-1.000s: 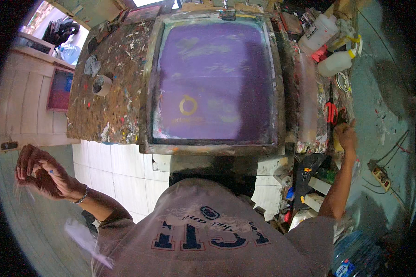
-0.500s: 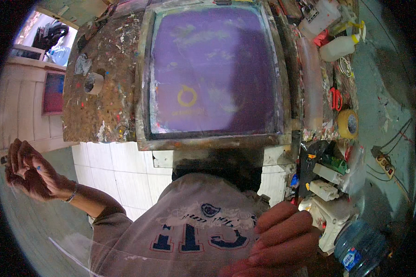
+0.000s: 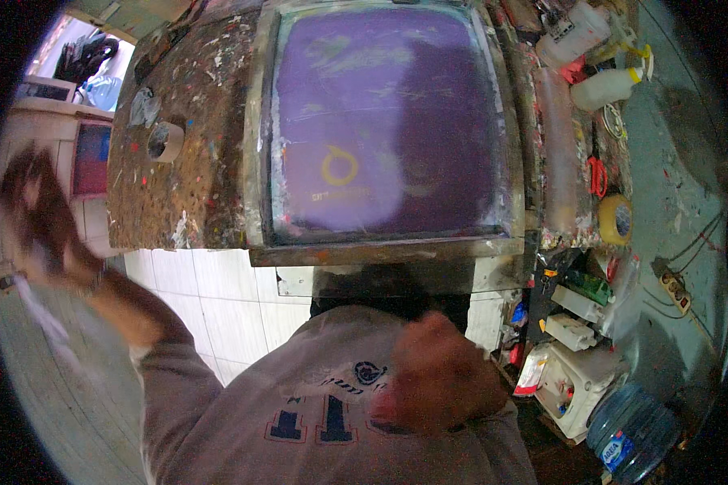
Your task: The person carries a purple screen printing frame to a workbench, secures it with clamps, and applies masking tape along the edges. The person then smooths the tape and continues taping the frame edges.
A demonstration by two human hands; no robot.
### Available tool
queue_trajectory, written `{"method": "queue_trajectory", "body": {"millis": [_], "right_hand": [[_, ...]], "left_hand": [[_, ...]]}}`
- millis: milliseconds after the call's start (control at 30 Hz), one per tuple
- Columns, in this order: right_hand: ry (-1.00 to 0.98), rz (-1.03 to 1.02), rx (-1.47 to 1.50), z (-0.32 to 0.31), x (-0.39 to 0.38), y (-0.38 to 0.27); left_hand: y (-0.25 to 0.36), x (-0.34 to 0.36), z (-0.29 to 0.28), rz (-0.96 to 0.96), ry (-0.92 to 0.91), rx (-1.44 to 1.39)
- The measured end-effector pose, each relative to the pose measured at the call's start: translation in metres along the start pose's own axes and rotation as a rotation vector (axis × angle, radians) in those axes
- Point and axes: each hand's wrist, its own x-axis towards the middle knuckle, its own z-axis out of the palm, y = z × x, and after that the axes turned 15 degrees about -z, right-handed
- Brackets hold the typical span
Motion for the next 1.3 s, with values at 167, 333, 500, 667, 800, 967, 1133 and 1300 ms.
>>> {"method": "queue_trajectory", "body": {"millis": [167, 333, 500, 667, 800, 967, 1133, 1300], "right_hand": [[0.282, 0.581, 0.533, 0.08, -0.013, 0.055], [0.249, 0.667, 0.976, 0.117, -0.046, 0.091], [0.388, 0.694, 1.177, 0.127, -0.052, 0.104], [0.391, 0.687, 1.167, 0.132, -0.056, 0.116], [0.396, 0.681, 1.158, 0.13, -0.055, 0.121], [0.397, 0.704, 1.21, 0.128, -0.055, 0.124], [0.386, 0.723, 1.194, 0.13, -0.056, 0.124], [0.37, 0.729, 1.176, 0.126, -0.052, 0.122]], "left_hand": [[-0.152, 0.1, 0.065, -0.44, -0.298, 0.448], [-0.28, 0.098, 0.105, -0.457, -0.889, 0.762], [-0.338, 0.079, 0.118, -0.516, -0.946, 0.627], [-0.356, 0.066, 0.123, -0.348, -0.819, 0.815], [-0.356, 0.059, 0.125, -0.353, -0.68, 0.971], [-0.356, 0.056, 0.122, -0.408, -0.65, 0.954], [-0.355, 0.051, 0.125, -0.39, -0.639, 0.954], [-0.361, 0.05, 0.123, -0.475, -0.604, 0.932]]}}
